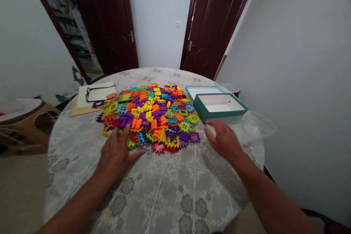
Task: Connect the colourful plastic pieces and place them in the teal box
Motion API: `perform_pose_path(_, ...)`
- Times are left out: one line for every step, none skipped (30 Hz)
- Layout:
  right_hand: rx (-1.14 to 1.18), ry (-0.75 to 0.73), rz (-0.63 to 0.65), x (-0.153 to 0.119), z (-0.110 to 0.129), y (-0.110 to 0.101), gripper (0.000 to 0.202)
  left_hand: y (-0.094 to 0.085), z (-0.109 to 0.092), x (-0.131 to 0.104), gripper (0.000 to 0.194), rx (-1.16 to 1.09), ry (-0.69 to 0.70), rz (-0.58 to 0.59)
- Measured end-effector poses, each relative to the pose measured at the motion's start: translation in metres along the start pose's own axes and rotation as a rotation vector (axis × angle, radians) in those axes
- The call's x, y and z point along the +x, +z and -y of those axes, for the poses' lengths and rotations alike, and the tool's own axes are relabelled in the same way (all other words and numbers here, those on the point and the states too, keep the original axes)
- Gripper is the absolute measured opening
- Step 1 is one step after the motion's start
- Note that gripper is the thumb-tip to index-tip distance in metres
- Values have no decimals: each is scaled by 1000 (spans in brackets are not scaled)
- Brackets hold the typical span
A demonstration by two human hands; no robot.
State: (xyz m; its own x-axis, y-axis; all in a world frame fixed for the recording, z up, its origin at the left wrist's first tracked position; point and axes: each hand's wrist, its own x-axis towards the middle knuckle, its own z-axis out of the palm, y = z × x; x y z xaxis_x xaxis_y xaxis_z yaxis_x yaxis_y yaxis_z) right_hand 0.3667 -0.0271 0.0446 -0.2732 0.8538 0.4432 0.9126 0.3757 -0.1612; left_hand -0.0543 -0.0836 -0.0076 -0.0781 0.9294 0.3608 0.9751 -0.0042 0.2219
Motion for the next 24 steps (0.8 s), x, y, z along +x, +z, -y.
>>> perform_pose_path(95,-133,34,-8,22,7,44,1,-2,2,105,-5,7,-6)
perform_pose_path(141,-203,64,-14,41,15,55,1,-5,5,107,-11,15,-7)
perform_pose_path(157,-226,90,-19,58,26,67,3,-8,7,109,-17,24,-6)
perform_pose_path(161,-220,118,-21,70,37,77,4,-10,11,109,-23,39,-3)
perform_pose_path(156,-193,142,-20,80,48,83,6,-12,14,108,-31,60,1)
perform_pose_path(150,-162,161,-18,86,59,87,8,-15,18,107,-42,89,5)
perform_pose_path(147,-134,171,-13,90,69,88,11,-17,23,106,-58,119,4)
perform_pose_path(148,-115,173,-7,91,78,89,14,-19,28,105,-79,146,-6)
perform_pose_path(152,-105,169,-1,92,85,89,17,-20,33,105,-105,170,-23)
perform_pose_path(156,-99,161,6,92,91,91,20,-22,39,103,-134,186,-46)
perform_pose_path(160,-98,155,13,92,96,93,22,-24,45,101,-166,200,-70)
perform_pose_path(166,-96,150,19,92,101,97,25,-27,51,98,-200,213,-92)
perform_pose_path(171,-93,145,25,92,104,99,27,-29,57,93,-236,227,-106)
perform_pose_path(177,-87,140,30,93,107,100,29,-33,63,89,-271,239,-114)
perform_pose_path(182,-77,132,35,95,110,100,31,-37,68,84,-304,246,-121)
perform_pose_path(187,-65,124,40,97,113,98,33,-42,73,81,-332,244,-124)
perform_pose_path(193,-49,115,46,99,115,97,35,-47,77,79,-354,232,-141)
perform_pose_path(205,-32,107,52,102,117,95,38,-52,82,75,-376,211,-161)
perform_pose_path(228,-16,100,58,105,119,92,41,-56,87,70,-400,197,-172)
perform_pose_path(267,-1,93,65,107,121,90,44,-61,91,67,-432,191,-179)
perform_pose_path(318,21,83,73,110,122,87,48,-64,96,63,-468,187,-184)
perform_pose_path(377,51,69,81,112,124,84,51,-67,99,60,-502,172,-199)
perform_pose_path(439,88,56,88,114,126,82,54,-70,103,57,-534,161,-208)
perform_pose_path(499,133,44,96,114,128,81,56,-71,105,55,-565,157,-207)
